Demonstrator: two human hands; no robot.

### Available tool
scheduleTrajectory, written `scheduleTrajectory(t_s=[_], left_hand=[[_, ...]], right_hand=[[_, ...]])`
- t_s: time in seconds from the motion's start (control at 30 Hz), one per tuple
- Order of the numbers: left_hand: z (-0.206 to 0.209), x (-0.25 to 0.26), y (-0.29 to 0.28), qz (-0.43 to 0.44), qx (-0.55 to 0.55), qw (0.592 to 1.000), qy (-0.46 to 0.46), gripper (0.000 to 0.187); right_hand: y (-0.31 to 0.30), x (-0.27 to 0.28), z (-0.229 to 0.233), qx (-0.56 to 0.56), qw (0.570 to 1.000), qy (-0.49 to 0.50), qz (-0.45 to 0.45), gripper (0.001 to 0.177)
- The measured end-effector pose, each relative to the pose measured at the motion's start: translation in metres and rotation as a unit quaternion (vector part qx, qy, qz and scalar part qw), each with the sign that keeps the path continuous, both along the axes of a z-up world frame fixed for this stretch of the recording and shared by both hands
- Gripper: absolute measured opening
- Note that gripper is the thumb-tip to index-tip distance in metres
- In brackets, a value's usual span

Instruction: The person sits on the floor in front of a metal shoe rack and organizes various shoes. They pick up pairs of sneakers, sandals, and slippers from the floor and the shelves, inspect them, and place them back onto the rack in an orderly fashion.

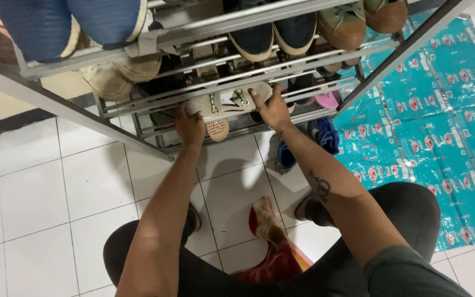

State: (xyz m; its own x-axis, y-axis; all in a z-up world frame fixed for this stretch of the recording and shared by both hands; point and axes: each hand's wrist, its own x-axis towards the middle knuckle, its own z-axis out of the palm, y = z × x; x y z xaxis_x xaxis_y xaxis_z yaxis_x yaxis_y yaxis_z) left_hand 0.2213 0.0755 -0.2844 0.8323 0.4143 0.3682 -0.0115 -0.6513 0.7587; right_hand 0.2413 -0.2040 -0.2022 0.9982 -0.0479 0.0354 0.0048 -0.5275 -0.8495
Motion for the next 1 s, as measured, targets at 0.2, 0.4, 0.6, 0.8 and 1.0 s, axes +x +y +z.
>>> scheduleTrajectory(t_s=[0.2,0.4,0.6,0.8,1.0], left_hand=[[0.05,-0.022,-0.014,0.015,-0.075,0.992,0.102,0.047],[0.065,-0.054,-0.059,0.067,0.046,0.995,-0.051,0.047],[0.053,-0.103,-0.124,-0.065,0.023,0.998,-0.01,0.033],[0.014,-0.134,-0.188,-0.244,0.0,0.959,0.145,0.021],[-0.053,-0.128,-0.243,-0.436,0.105,0.842,0.301,0.05]], right_hand=[[-0.002,-0.02,0.029,0.027,0.999,-0.026,-0.018,0.068],[-0.033,-0.062,-0.005,-0.033,0.976,-0.174,-0.128,0.026],[-0.09,-0.107,-0.085,-0.156,0.965,-0.099,-0.187,0.017],[-0.144,-0.134,-0.15,-0.251,0.946,0.045,-0.201,0.031],[-0.201,-0.156,-0.205,-0.327,0.927,0.119,-0.142,0.048]])
